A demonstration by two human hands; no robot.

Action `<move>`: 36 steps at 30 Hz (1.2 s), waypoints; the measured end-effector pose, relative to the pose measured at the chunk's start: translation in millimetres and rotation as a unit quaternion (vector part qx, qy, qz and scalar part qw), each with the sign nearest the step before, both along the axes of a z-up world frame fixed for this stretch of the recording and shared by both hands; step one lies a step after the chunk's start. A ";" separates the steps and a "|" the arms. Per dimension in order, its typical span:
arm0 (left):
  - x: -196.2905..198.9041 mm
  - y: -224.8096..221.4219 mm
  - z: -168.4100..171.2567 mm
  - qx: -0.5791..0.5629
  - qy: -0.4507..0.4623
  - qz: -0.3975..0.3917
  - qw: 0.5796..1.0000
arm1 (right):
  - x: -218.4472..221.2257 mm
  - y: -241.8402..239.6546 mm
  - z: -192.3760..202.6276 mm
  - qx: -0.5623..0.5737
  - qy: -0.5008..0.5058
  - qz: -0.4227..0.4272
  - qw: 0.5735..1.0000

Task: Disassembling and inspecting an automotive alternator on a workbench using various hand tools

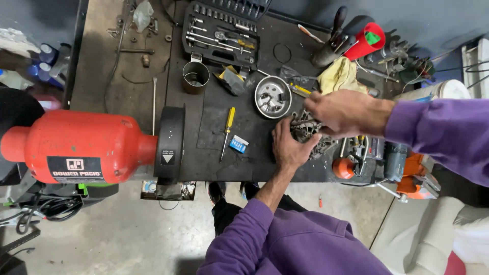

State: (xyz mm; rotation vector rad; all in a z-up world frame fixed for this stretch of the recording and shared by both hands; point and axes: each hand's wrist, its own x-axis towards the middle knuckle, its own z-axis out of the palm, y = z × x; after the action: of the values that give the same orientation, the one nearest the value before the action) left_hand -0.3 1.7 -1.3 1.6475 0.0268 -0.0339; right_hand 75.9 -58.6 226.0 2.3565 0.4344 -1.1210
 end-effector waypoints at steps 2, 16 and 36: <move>1.6 -2.2 -0.6 -0.008 -0.011 0.016 1.000 | -2.3 -1.4 2.5 -0.056 0.010 0.254 0.966; -0.1 -5.0 -0.5 0.001 -0.031 0.050 0.998 | 3.8 18.5 15.1 -0.043 0.036 0.244 0.968; 1.5 -2.7 -2.7 0.002 0.003 0.012 1.000 | -3.8 -35.2 -48.0 0.024 -0.079 0.233 0.969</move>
State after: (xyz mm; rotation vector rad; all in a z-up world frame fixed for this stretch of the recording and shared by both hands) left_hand 1.2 -1.0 -3.9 1.6507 0.0516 -0.0199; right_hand 72.1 -93.8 178.0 2.1973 0.9070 -0.7050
